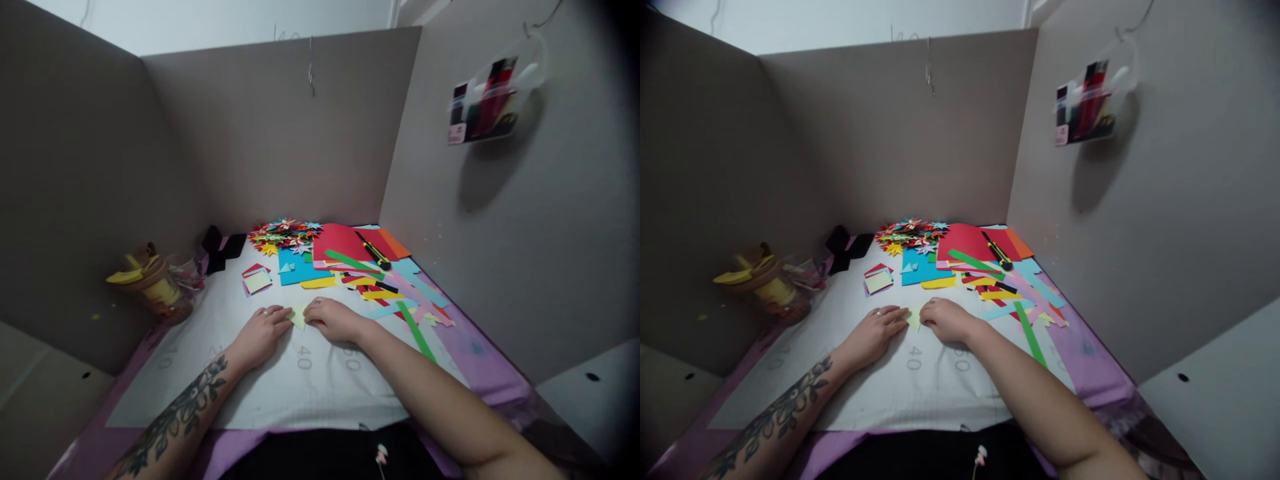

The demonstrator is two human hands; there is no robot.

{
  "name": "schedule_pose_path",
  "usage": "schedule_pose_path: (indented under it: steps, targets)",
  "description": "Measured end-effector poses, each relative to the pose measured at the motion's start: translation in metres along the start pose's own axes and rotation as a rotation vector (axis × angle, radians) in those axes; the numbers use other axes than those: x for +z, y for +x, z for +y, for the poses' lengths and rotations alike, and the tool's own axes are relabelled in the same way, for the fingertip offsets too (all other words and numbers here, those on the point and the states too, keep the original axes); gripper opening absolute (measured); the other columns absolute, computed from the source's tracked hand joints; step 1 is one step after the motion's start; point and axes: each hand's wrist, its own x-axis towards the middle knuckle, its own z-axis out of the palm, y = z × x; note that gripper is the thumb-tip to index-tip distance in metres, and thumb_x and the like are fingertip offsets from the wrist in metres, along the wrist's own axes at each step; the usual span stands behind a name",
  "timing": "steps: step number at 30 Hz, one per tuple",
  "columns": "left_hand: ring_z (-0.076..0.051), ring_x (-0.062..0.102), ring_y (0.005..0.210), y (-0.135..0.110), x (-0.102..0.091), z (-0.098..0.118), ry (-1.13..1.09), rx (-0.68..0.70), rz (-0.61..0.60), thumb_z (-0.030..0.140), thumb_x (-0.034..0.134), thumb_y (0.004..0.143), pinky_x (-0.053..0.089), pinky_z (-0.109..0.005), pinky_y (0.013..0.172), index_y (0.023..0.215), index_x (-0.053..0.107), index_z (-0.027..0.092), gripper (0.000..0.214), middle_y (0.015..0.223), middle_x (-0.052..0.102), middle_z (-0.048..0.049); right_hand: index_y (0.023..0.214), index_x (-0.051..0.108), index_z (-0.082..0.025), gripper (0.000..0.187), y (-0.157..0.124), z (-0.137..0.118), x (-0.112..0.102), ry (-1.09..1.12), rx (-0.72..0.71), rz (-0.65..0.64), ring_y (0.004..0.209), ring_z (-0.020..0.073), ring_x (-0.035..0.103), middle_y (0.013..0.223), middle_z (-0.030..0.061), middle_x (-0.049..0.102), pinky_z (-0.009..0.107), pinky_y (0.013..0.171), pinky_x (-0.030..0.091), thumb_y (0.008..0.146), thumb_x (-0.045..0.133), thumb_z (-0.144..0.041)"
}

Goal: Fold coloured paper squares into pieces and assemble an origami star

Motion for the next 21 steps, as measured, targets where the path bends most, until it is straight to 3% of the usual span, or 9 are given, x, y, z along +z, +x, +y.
schedule_pose_path:
  steps: [8, 12, 17, 21]
  targets:
    - [-0.017, 0.058, 0.098, 0.027, 0.001, -0.018, -0.243, 0.156, 0.029, 0.019, 0.046, 0.088, 0.038, -0.034, 0.091, 0.094, 0.066, 0.022, 0.021, 0.102, 0.068, -0.0046, 0.096, 0.068, -0.020, 0.024, 0.000, -0.002, -0.005, -0.001, 0.001, -0.058, 0.094, 0.0171, 0.058, 0.101, 0.0050, 0.068, 0.030, 0.086, 0.043, 0.082, 0.051, -0.011]
    - [-0.015, 0.060, 0.081, 0.041, 0.007, -0.024, -0.390, 0.068, 0.012, 0.025, 0.057, 0.083, 0.044, -0.028, 0.078, 0.089, 0.064, 0.019, 0.012, 0.084, 0.068, -0.0036, 0.098, 0.067, -0.023, 0.023, -0.002, -0.002, -0.007, -0.027, 0.004, -0.082, 0.095, 0.0174, 0.057, 0.103, 0.0039, 0.067, 0.030, 0.084, 0.042, 0.084, 0.050, -0.015]
    - [-0.016, 0.060, 0.087, 0.047, 0.013, -0.034, -0.635, 0.167, -0.053, 0.038, 0.055, 0.084, 0.044, -0.027, 0.081, 0.085, 0.069, 0.017, 0.024, 0.089, 0.068, -0.0079, 0.098, 0.066, -0.024, 0.021, -0.005, -0.008, -0.012, -0.078, -0.008, -0.116, 0.096, 0.0181, 0.056, 0.103, 0.0031, 0.066, 0.031, 0.084, 0.040, 0.085, 0.050, -0.018]
    - [-0.016, 0.058, 0.089, 0.051, 0.011, -0.041, -0.671, 0.142, -0.073, 0.047, 0.049, 0.086, 0.043, -0.027, 0.084, 0.082, 0.069, 0.016, 0.037, 0.091, 0.066, -0.0100, 0.085, 0.066, -0.022, 0.013, -0.005, -0.015, -0.013, -0.128, -0.028, -0.118, 0.100, 0.0198, 0.053, 0.100, 0.0042, 0.065, 0.033, 0.086, 0.037, 0.083, 0.054, -0.017]
